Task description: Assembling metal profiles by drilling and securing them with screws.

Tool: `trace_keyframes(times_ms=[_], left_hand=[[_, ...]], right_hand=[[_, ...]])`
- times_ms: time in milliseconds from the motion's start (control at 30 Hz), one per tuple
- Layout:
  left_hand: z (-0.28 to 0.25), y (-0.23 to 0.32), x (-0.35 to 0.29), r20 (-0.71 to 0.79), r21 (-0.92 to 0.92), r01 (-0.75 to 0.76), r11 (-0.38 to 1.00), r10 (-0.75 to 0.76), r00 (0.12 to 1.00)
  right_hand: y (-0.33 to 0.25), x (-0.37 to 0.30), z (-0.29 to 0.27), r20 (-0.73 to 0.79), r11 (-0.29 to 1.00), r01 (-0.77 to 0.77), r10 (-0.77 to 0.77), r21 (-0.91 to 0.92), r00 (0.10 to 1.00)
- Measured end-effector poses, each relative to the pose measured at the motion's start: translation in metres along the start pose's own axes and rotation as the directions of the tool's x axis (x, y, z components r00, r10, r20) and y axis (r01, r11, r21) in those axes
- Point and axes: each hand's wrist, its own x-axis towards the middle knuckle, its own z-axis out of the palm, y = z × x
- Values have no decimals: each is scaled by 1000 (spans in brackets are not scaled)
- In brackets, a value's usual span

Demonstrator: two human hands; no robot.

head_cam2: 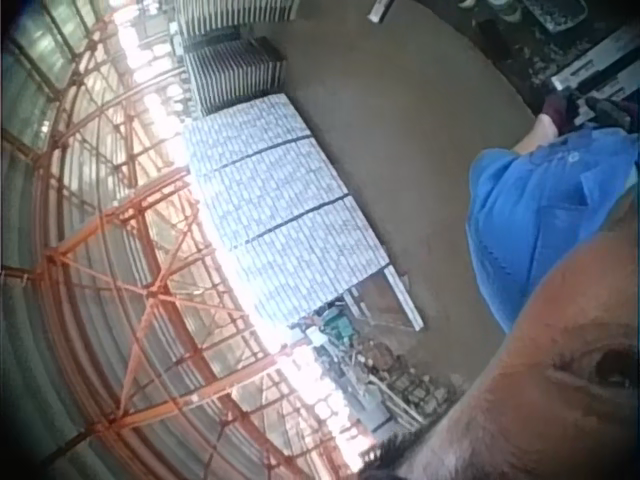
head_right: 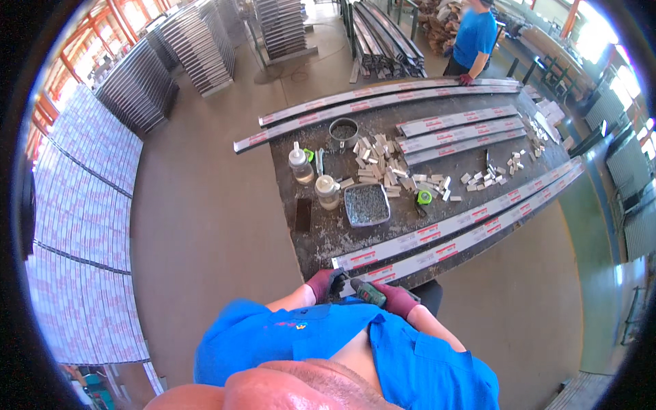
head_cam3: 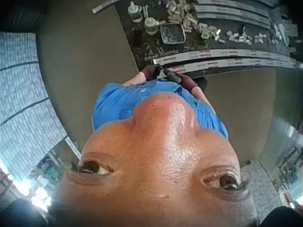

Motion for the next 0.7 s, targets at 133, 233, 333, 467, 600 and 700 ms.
trace_keyframes(times_ms=[133,233,333,467,600,700], left_hand=[[-11,-4,15,119,-38,-63,997,67,991],[-1,-1,9,69,18,-103,994,102,992],[-18,-5,30,198,-47,-121,992,128,972],[-3,0,25,162,-37,-54,998,59,985],[20,11,4,152,58,-45,997,36,988],[26,10,-2,280,54,-63,997,45,959]], right_hand=[[-8,-5,0,-42,999,-6,4,-32,999],[-6,-5,1,-57,1000,13,-15,-27,998],[-49,-16,-9,-52,997,16,-20,-81,998],[-40,-27,5,-113,999,3,1,36,994],[-63,-44,15,-99,797,-39,124,603,987],[-47,-46,28,-35,512,-49,154,857,987]])
